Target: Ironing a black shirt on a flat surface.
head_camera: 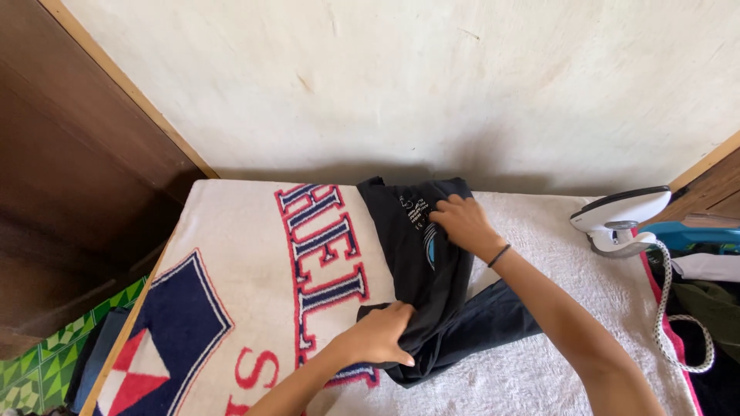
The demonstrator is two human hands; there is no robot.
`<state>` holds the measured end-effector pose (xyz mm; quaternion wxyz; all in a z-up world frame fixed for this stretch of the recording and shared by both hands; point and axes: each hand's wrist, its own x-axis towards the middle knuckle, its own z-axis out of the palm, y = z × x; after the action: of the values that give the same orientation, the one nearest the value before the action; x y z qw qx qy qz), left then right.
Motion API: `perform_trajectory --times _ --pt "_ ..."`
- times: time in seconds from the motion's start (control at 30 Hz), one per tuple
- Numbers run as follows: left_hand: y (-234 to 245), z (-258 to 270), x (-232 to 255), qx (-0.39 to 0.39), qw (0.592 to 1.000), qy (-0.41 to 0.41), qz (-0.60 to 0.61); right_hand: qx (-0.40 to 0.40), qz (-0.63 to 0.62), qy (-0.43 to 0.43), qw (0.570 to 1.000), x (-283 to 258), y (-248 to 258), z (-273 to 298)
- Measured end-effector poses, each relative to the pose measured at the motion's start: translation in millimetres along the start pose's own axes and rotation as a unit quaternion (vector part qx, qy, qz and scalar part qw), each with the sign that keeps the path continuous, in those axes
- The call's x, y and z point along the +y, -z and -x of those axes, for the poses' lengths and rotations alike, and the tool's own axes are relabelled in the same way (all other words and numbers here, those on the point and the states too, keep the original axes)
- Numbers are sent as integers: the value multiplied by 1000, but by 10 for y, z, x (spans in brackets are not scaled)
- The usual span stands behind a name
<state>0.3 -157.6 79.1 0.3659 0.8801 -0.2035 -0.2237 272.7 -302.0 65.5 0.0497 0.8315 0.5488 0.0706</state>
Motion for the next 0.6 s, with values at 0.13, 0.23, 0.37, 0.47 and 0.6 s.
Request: perform_trajectory --times 0.13,0.23,0.37,0.47,0.6 --pt "188 241 -394 133 964 229 -32 186 -143 -95 968 489 -188 51" --pt "554 200 -1171 235 924 280 109 276 -339 -209 875 639 36 123" --pt "1114 3 -1611 453 675 87 576 260 -612 -327 672 879 57 126" --pt "1494 -342 -1537 467 599 -13 651 380 -581 -321 644 1007 161 66" --pt "2160 -237 -655 579 792 -82 173 454 -681 -271 506 1323 628 58"
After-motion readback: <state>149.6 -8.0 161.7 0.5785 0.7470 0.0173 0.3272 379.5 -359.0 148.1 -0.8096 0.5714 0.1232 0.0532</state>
